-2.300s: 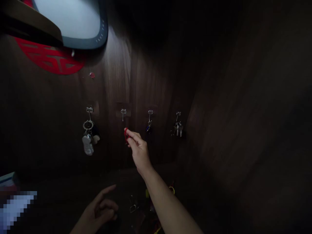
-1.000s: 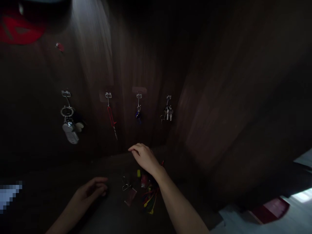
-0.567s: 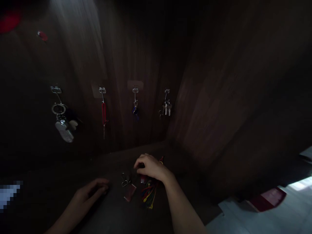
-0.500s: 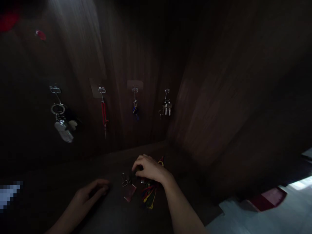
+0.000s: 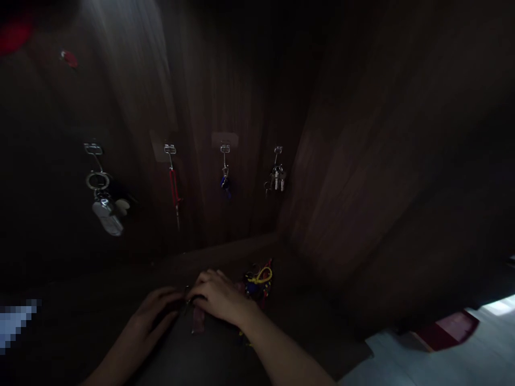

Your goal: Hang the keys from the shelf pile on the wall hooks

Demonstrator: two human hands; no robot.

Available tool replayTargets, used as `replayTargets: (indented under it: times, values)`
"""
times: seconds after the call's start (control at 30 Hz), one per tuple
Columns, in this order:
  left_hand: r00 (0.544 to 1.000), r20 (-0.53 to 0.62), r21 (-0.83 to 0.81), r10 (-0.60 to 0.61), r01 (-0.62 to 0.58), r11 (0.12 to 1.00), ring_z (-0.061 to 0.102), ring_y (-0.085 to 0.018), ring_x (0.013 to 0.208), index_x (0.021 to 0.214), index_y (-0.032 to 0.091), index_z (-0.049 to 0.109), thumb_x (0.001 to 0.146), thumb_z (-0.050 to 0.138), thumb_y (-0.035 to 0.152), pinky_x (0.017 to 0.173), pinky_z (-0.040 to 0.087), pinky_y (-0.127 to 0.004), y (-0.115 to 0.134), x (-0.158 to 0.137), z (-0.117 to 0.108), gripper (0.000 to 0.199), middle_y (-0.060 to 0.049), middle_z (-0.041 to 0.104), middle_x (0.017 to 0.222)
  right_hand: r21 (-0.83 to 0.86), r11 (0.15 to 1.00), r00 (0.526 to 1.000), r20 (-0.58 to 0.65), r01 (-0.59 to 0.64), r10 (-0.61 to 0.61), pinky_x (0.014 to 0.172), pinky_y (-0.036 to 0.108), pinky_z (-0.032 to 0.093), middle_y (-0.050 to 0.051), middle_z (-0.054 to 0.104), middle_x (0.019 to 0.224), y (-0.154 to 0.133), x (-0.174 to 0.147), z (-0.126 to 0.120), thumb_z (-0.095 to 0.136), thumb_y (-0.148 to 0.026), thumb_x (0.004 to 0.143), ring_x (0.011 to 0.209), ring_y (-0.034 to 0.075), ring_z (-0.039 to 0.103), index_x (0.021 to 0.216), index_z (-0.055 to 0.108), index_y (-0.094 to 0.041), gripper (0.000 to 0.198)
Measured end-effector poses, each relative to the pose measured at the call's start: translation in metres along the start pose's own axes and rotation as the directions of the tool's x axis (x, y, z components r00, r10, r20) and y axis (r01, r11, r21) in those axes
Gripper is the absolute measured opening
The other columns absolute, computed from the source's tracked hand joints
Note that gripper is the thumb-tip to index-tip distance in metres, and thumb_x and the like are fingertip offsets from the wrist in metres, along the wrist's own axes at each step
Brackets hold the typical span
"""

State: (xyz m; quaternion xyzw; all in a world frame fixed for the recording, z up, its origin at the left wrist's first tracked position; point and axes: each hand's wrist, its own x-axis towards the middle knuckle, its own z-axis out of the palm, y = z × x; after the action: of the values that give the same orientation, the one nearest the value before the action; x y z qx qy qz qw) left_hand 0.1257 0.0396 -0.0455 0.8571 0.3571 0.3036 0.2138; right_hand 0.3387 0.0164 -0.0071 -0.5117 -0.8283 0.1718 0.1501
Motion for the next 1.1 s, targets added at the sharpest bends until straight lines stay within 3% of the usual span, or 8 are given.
replayTargets:
  times: [0.13,0.3,0.5,0.67,0.73,0.83,0.93,1.1]
  values:
    - [1.000,-0.019,0.171,-0.003,0.006,0.985,0.058,-0.027,0.109,0.116,0.029,0.061,0.082,0.054,0.029,0.090,0.050,-0.044,-0.010,-0.001,-0.001,0.035,-0.008,0.062,0.118,0.002,0.996,0.996,-0.029,0.089,-0.089,0.088,0.030,0.035,-0.001,0.061,0.106,-0.009,0.007,0.007,0.055,-0.023,0.088,0.102,0.016,0.050,0.110,0.063,-0.035,0.027]
    - [0.998,-0.013,0.233,-0.054,0.056,0.971,0.057,-0.027,0.109,0.113,0.030,0.062,0.082,0.055,0.034,0.091,0.049,-0.045,-0.012,0.001,-0.010,0.032,-0.007,0.061,0.119,0.015,0.992,0.992,-0.035,0.123,-0.122,0.090,0.031,0.034,-0.003,0.063,0.113,-0.011,0.012,0.008,0.052,-0.023,0.090,0.106,0.016,0.050,0.112,0.062,-0.036,0.028]
    - [0.988,-0.004,0.197,-0.154,0.152,0.969,0.059,-0.027,0.098,0.092,0.024,0.064,0.076,0.064,0.037,0.084,0.049,-0.041,-0.005,0.005,-0.024,0.021,-0.007,0.063,0.106,-0.066,0.997,0.993,-0.112,0.037,-0.045,0.091,0.034,0.033,-0.001,0.065,0.110,-0.002,0.009,0.004,0.053,-0.022,0.090,0.105,0.016,0.051,0.098,0.066,-0.028,0.017]
    - [0.972,0.037,0.196,-0.230,0.219,0.956,0.060,-0.024,0.082,0.067,0.022,0.057,0.076,0.062,0.038,0.073,0.047,-0.036,0.003,0.008,-0.034,0.020,-0.004,0.063,0.083,-0.111,0.993,0.989,-0.143,-0.044,0.028,0.089,0.036,0.035,0.001,0.063,0.111,0.003,0.007,-0.002,0.054,-0.016,0.087,0.105,0.018,0.051,0.095,0.066,-0.025,0.017]
    - [0.963,0.059,0.170,-0.261,0.248,0.954,0.060,-0.023,0.079,0.067,0.022,0.057,0.079,0.058,0.035,0.072,0.047,-0.035,0.001,0.008,-0.037,0.018,-0.002,0.063,0.078,-0.119,0.991,0.989,-0.143,-0.062,0.045,0.088,0.036,0.035,0.002,0.063,0.111,0.005,0.007,-0.004,0.054,-0.015,0.087,0.104,0.019,0.052,0.094,0.066,-0.025,0.017]
    - [0.961,0.085,0.092,-0.264,0.256,0.962,0.060,-0.023,0.087,0.086,0.026,0.062,0.080,0.057,0.031,0.077,0.047,-0.034,-0.009,0.006,-0.040,0.009,-0.001,0.065,0.088,-0.117,0.990,0.988,-0.140,-0.083,0.066,0.087,0.036,0.035,0.003,0.062,0.112,0.006,0.006,-0.005,0.053,-0.015,0.087,0.104,0.019,0.051,0.095,0.066,-0.025,0.018]
    - [0.971,0.072,0.075,-0.229,0.224,0.972,0.058,-0.025,0.098,0.102,0.029,0.063,0.072,0.066,0.031,0.086,0.045,-0.038,-0.019,0.004,-0.045,0.030,-0.003,0.064,0.102,-0.122,0.989,0.987,-0.143,-0.088,0.070,0.086,0.036,0.035,0.003,0.063,0.112,0.006,0.006,-0.005,0.053,-0.015,0.087,0.104,0.019,0.052,0.096,0.065,-0.025,0.018]
    - [0.970,0.075,0.094,-0.232,0.225,0.970,0.059,-0.024,0.090,0.083,0.025,0.064,0.074,0.062,0.029,0.080,0.047,-0.036,-0.023,0.003,-0.055,0.010,-0.003,0.065,0.095,-0.130,0.988,0.988,-0.145,-0.080,0.061,0.086,0.035,0.034,0.003,0.062,0.112,0.006,0.005,-0.004,0.052,-0.016,0.088,0.105,0.019,0.052,0.097,0.065,-0.024,0.018]
